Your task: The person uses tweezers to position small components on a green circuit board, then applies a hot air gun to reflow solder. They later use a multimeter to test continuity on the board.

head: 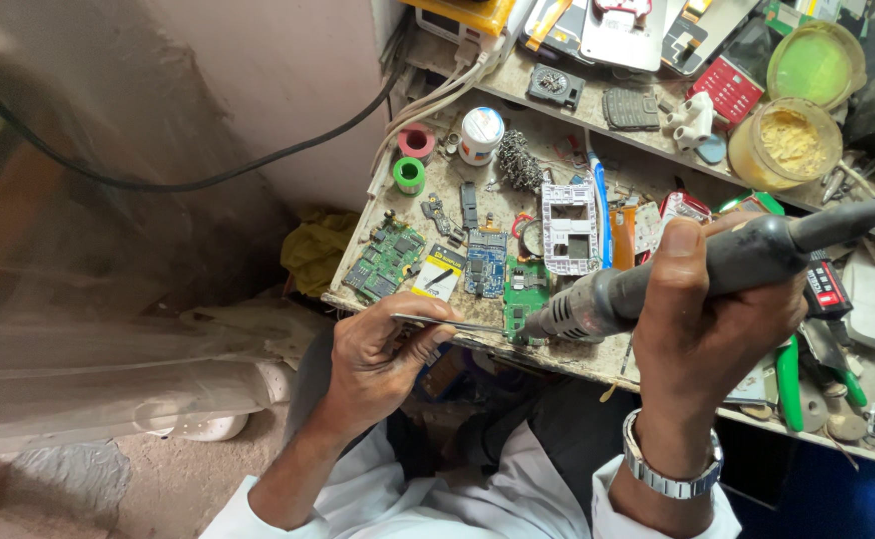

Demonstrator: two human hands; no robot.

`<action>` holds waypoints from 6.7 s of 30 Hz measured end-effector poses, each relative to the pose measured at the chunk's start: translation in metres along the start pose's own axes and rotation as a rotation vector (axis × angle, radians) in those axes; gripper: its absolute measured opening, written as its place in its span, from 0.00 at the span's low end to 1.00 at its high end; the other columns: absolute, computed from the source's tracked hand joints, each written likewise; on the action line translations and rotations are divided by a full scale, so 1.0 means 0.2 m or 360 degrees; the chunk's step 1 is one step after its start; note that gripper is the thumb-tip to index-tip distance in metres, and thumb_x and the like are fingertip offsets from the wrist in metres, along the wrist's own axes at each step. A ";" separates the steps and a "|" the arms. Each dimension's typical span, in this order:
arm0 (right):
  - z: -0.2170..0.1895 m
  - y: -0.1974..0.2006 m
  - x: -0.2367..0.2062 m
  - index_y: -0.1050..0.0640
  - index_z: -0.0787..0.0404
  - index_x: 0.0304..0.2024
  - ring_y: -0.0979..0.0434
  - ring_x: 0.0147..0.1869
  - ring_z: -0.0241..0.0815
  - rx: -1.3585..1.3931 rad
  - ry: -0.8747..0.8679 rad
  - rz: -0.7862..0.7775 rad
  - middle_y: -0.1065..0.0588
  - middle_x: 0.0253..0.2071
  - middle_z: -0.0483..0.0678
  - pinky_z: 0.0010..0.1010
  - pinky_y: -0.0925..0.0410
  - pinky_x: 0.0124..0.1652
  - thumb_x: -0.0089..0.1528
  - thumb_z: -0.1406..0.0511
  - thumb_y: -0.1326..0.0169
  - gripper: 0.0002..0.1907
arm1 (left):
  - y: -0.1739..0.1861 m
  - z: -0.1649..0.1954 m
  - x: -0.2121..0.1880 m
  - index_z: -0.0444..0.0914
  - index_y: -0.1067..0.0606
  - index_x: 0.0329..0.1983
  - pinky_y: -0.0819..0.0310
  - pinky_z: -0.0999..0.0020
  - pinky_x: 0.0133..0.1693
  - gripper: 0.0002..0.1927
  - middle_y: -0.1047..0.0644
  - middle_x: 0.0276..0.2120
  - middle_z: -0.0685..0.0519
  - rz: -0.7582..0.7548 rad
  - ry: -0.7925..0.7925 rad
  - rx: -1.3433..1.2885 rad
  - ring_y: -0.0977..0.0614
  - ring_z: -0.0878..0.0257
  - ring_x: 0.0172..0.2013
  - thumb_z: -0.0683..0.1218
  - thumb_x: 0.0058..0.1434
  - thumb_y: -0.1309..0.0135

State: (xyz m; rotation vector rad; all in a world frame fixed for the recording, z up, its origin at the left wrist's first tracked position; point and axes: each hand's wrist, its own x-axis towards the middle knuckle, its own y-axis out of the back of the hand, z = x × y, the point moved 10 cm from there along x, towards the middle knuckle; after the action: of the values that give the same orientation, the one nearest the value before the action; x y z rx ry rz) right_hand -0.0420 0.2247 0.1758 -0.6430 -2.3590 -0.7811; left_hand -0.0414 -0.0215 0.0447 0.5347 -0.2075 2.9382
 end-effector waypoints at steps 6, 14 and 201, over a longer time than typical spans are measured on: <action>0.00 0.00 -0.01 0.28 0.67 0.41 0.27 0.37 0.36 -0.0015 0.0029 0.0000 0.29 0.33 0.46 0.27 0.35 0.41 0.74 0.60 0.44 0.15 | 0.00 0.00 0.00 0.35 0.24 0.48 0.19 0.74 0.48 0.10 0.18 0.42 0.52 -0.0010 -0.0006 0.0019 0.16 0.69 0.44 0.33 0.65 0.40; 0.00 0.00 0.00 0.28 0.67 0.40 0.27 0.36 0.36 0.0011 0.0013 0.0016 0.29 0.33 0.46 0.27 0.34 0.41 0.73 0.61 0.45 0.15 | -0.01 0.00 0.00 0.35 0.24 0.49 0.19 0.73 0.49 0.11 0.18 0.43 0.51 -0.0050 0.0011 -0.0046 0.17 0.68 0.46 0.33 0.66 0.41; 1.05 0.89 0.64 0.43 0.70 0.69 0.33 0.70 0.49 0.0361 -0.0393 0.0805 0.34 0.71 0.59 0.33 0.39 0.66 0.66 0.77 0.54 0.29 | 0.00 -0.10 -0.02 0.34 0.25 0.47 0.20 0.73 0.43 0.10 0.17 0.44 0.47 -0.0073 -0.0079 -0.0141 0.16 0.68 0.45 0.32 0.63 0.44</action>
State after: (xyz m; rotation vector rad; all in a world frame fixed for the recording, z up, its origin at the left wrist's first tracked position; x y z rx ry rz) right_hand -0.1050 0.5212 0.1854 -1.2238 -2.2945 -0.2174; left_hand -0.0448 -0.0191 0.0249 0.5912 -0.3254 2.8579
